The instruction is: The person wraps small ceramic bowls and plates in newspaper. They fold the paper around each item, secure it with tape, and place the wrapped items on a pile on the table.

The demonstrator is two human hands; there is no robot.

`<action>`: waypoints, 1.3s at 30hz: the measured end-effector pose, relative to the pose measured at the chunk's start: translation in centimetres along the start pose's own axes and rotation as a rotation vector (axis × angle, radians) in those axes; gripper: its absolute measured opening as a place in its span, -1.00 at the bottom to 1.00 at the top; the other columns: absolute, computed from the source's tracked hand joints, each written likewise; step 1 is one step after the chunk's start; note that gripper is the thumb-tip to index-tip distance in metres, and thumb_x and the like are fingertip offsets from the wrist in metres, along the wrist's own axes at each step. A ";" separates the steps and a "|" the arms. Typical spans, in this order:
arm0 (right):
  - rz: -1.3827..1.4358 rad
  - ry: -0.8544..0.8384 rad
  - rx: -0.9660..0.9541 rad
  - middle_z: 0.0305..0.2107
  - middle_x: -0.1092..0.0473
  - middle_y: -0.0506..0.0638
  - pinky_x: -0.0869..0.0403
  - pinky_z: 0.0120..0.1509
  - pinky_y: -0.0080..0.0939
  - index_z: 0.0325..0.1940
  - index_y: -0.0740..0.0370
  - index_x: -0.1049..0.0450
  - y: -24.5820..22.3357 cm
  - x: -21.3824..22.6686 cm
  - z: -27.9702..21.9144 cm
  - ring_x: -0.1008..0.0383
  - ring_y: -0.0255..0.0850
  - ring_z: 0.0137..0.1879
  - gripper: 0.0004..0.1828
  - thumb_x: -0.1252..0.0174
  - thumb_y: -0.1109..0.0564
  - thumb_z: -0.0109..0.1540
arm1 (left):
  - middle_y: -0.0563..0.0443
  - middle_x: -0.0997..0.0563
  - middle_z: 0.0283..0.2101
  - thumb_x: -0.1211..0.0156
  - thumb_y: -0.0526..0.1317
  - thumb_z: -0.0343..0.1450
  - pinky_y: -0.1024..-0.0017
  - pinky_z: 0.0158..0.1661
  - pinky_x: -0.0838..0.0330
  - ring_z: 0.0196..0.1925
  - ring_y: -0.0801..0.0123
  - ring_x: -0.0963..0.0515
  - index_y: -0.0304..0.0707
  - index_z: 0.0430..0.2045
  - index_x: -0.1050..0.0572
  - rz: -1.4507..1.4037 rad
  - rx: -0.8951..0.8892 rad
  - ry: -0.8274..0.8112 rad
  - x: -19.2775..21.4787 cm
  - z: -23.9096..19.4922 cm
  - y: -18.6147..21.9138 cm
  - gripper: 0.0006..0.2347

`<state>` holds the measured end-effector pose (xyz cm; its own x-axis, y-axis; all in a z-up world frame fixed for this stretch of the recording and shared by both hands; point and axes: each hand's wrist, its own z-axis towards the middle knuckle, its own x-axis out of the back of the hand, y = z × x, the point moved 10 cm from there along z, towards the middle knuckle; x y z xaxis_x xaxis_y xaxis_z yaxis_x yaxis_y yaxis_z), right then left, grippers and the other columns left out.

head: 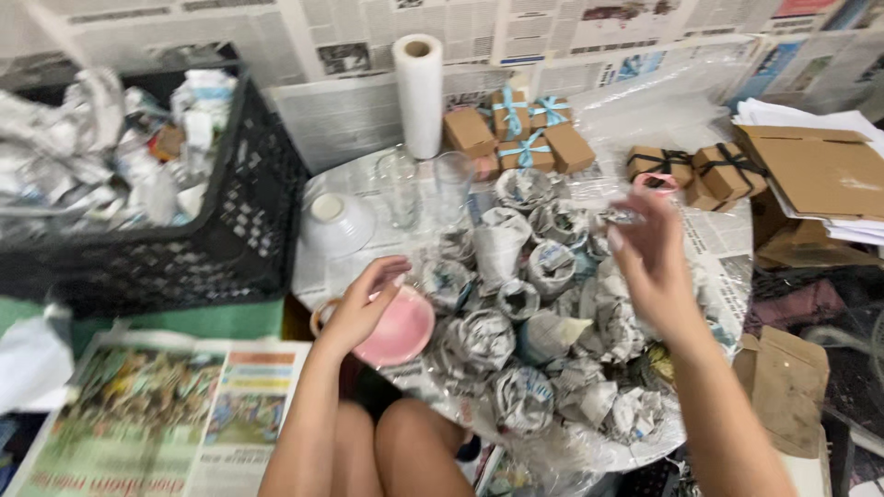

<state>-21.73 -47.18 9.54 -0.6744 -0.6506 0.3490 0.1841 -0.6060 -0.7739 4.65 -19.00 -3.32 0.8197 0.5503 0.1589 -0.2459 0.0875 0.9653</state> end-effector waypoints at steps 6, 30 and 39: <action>0.364 -0.224 -0.179 0.12 -0.42 0.11 -0.48 0.29 -0.14 0.32 0.29 -0.24 -7.7 -14.4 -8.6 -0.49 -0.16 0.20 -0.59 -0.02 0.27 0.37 | -0.10 -0.57 0.16 -0.05 -0.33 0.52 0.36 0.19 -0.39 0.24 0.29 -0.53 -0.32 0.10 -0.44 -0.075 0.115 0.238 3.6 -10.3 -3.3 -0.75; 0.520 -0.371 -0.232 0.11 -0.39 0.10 -0.56 0.15 -0.11 0.32 0.23 -0.27 -10.5 -46.9 -2.4 -0.46 -0.15 0.19 -0.53 0.00 0.28 0.30 | -0.22 -0.48 0.13 -0.20 -0.25 0.43 0.04 0.26 -0.20 0.28 -0.14 -0.37 -0.28 0.00 -0.46 0.851 -0.129 0.855 25.6 -17.0 8.4 -0.73; 0.359 -0.327 -0.203 0.15 -0.39 0.04 -0.49 0.19 -0.14 0.28 0.19 -0.28 -9.8 -48.9 4.3 -0.42 -0.16 0.28 -0.57 -0.09 0.23 0.31 | -0.20 -0.63 0.04 -0.06 0.09 0.42 0.03 0.17 -0.36 0.12 -0.06 -0.58 -0.20 -0.10 -0.64 1.127 0.589 0.486 42.0 -0.3 -1.1 -0.60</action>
<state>12.48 -11.41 2.36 -0.3294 -0.9298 0.1644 0.1987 -0.2385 -0.9506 39.19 4.31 2.21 0.0296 0.3319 0.9428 -0.2994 -0.8970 0.3252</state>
